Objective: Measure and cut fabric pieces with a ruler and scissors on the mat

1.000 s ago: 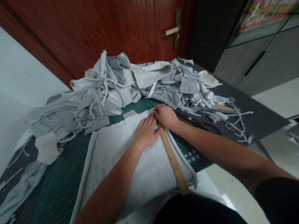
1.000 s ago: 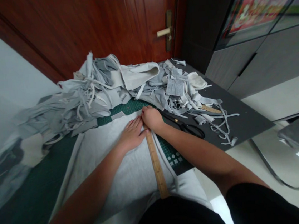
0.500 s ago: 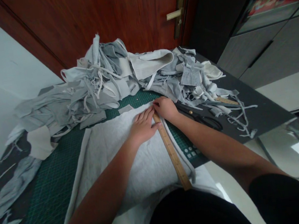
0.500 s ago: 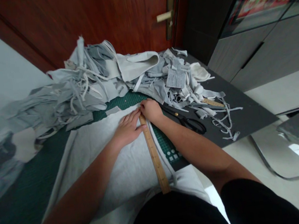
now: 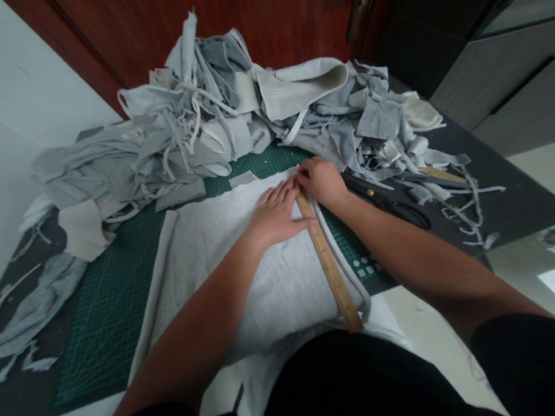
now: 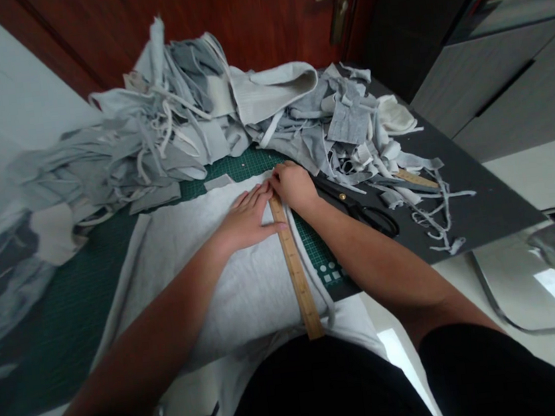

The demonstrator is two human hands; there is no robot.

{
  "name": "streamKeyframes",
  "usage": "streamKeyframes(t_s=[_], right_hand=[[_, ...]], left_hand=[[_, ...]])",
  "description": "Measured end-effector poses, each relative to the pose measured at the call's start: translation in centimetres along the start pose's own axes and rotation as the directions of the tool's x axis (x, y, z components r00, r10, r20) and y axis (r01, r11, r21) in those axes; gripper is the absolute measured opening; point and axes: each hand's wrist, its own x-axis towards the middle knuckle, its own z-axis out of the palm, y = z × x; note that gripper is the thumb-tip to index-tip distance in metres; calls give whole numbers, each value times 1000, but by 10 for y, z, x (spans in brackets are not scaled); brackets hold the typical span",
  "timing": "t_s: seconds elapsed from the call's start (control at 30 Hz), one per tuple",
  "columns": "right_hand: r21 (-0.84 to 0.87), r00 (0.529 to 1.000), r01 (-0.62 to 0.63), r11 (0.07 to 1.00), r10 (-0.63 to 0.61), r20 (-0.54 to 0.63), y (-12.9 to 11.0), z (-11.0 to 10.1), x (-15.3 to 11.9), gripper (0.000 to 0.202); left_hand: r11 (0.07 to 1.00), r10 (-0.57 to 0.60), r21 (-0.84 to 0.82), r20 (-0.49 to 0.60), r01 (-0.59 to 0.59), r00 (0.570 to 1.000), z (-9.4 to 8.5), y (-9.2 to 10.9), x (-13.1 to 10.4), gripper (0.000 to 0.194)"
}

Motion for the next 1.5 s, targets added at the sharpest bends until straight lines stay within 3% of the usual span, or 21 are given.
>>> streamKeyframes(t_s=[0.47, 0.87, 1.27, 1.5], right_hand=[[-136, 997, 45, 990, -35, 76, -5, -7, -1, 31], [-111, 990, 107, 988, -96, 101, 1, -5, 8, 30], [-142, 990, 102, 985, -86, 114, 4, -7, 11, 26], [-83, 977, 174, 981, -162, 142, 7, -13, 12, 24]], left_hand=[[1000, 25, -16, 14, -25, 1000, -2, -2, -2, 93], [1000, 5, 12, 63, -6, 998, -7, 1, -1, 99], [999, 36, -5, 26, -35, 999, -3, -5, -1, 96], [1000, 26, -12, 46, -25, 999, -3, -3, -1, 97]])
